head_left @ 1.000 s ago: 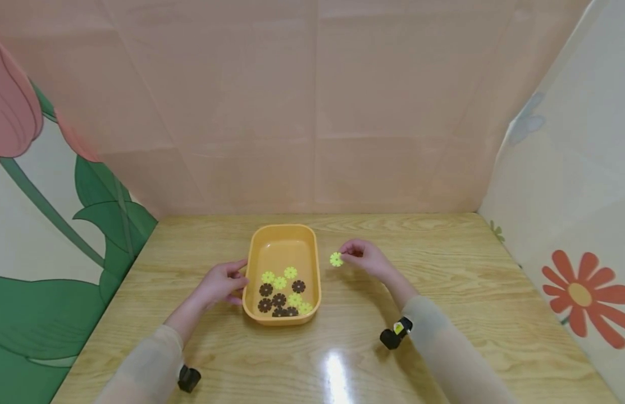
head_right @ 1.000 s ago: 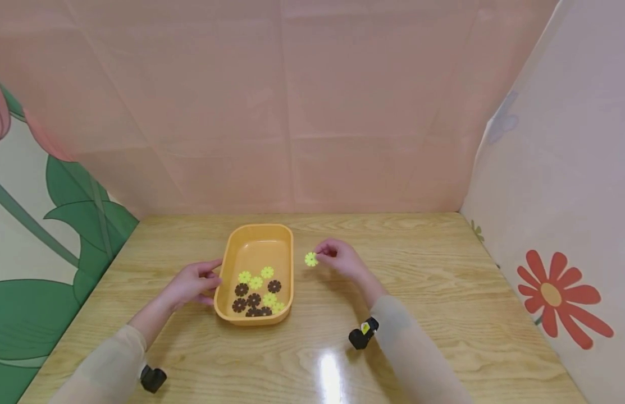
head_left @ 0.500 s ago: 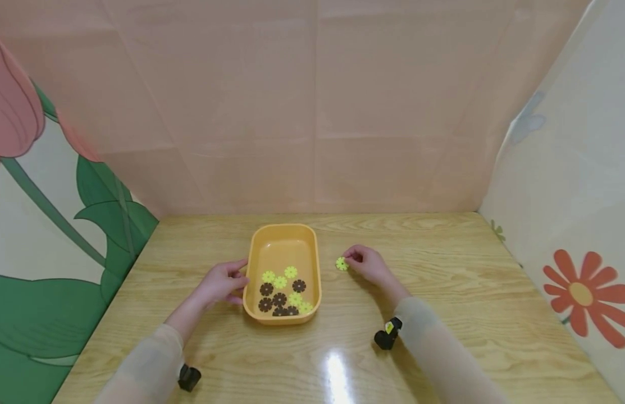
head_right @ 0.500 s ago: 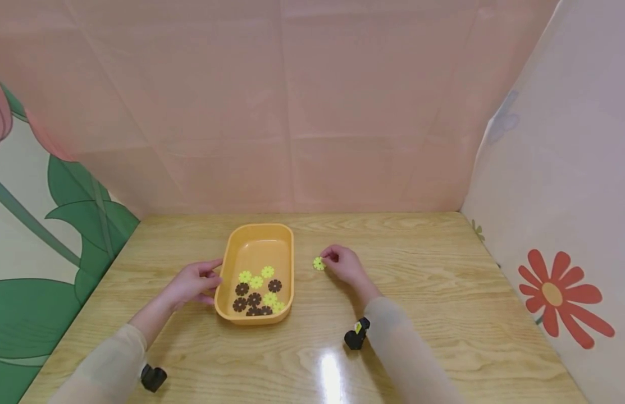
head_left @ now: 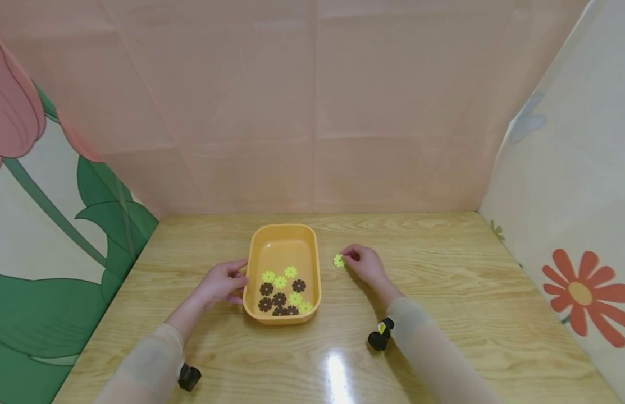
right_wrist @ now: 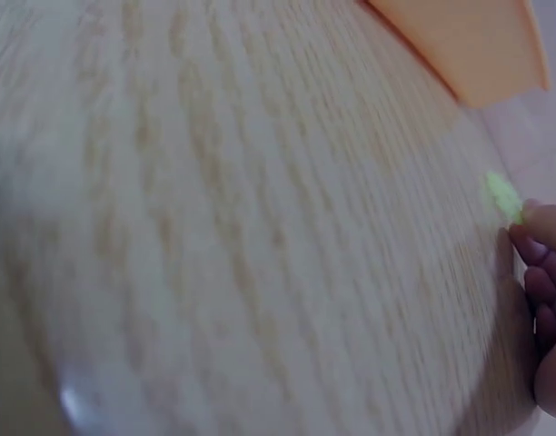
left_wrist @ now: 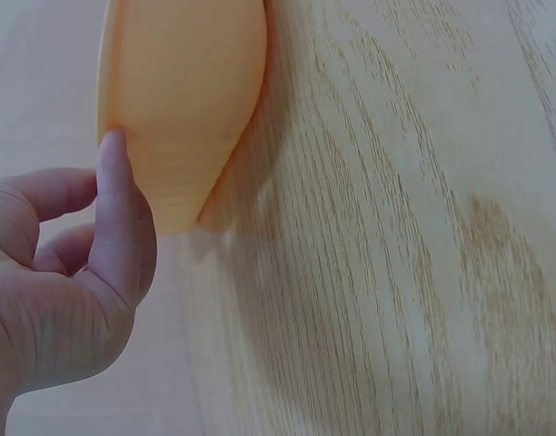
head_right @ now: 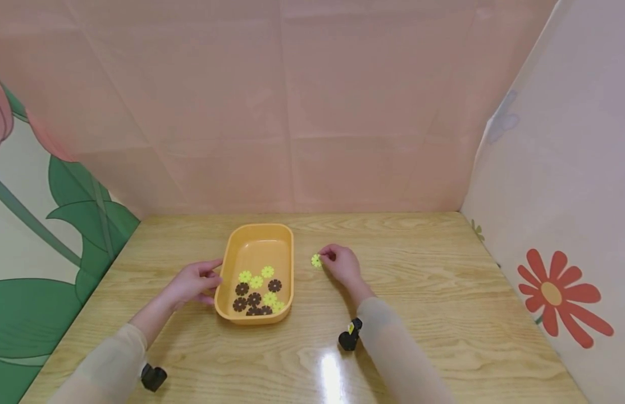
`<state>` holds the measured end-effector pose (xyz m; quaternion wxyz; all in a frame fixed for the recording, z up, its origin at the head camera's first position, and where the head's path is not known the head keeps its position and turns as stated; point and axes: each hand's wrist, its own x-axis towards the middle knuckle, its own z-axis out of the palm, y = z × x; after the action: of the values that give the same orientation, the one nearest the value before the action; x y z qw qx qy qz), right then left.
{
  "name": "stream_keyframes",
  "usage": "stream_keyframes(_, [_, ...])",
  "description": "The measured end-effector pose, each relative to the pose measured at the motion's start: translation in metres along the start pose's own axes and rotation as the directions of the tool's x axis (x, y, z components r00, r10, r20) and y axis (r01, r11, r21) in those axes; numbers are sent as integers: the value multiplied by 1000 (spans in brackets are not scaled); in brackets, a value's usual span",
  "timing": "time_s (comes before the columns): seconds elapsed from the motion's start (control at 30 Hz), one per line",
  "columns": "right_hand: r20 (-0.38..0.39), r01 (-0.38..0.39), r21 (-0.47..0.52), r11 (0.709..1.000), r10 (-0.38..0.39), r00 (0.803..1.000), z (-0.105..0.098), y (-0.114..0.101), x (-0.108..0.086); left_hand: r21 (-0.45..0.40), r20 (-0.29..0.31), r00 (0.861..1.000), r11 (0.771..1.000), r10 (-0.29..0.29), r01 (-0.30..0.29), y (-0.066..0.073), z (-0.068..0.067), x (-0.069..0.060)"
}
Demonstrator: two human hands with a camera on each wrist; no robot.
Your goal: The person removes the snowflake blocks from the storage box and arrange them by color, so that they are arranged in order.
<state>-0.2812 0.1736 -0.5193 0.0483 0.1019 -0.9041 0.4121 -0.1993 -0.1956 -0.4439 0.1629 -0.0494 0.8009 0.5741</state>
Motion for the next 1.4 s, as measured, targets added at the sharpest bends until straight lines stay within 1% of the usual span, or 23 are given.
stream_keyframes(0.13, [-20,12,1,1000,-12,1000,0,1,0,-8,4,1000,1000,9,-9,-1,-1,0])
stream_keyframes(0.33, [-20,15,27,1000,-15,1000,-2,-1,-3,-21,6,1000,1000,15,-15,-1,0,0])
stream_keyframes(0.63, [-1,-22,105,994,23,1000,-8,-3,-7,-14,4,1000,1000,19,-19,-2,1,2])
stream_keyframes(0.7, [0,-10,126,992,10,1000,-9,-5,-6,-13,3,1000,1000,16,-16,-2,1,2])
stream_keyframes(0.73, [-2,10,131,991,-9,1000,-10,-7,-6,-12,3,1000,1000,15,-15,-2,1,2])
stream_keyframes(0.83, [-1,92,147,985,-93,996,-11,-18,-3,-13,1,1000,1000,18,-18,-2,1,1])
stream_keyframes(0.93, [19,195,159,968,-201,979,-10,-36,0,-10,-2,1000,1000,22,-22,-3,1,1])
stream_keyframes(1.0, [46,231,173,957,-242,969,-8,-49,1,-10,-5,1000,1000,23,-23,-3,0,2])
stream_keyframes(1.1, [80,281,175,944,-298,951,-4,-68,1,-11,-3,1000,1000,25,-25,-4,0,2])
stream_keyframes(1.23, [111,328,178,928,-350,930,3,-91,-2,-12,2,1000,1000,28,-28,-3,0,1])
stream_keyframes(1.33, [131,372,181,910,-397,908,7,-106,-5,-11,5,1000,999,31,-31,-3,0,2])
stream_keyframes(1.4, [145,413,159,897,-435,889,11,-114,-7,-13,6,999,999,31,-31,-3,0,2])
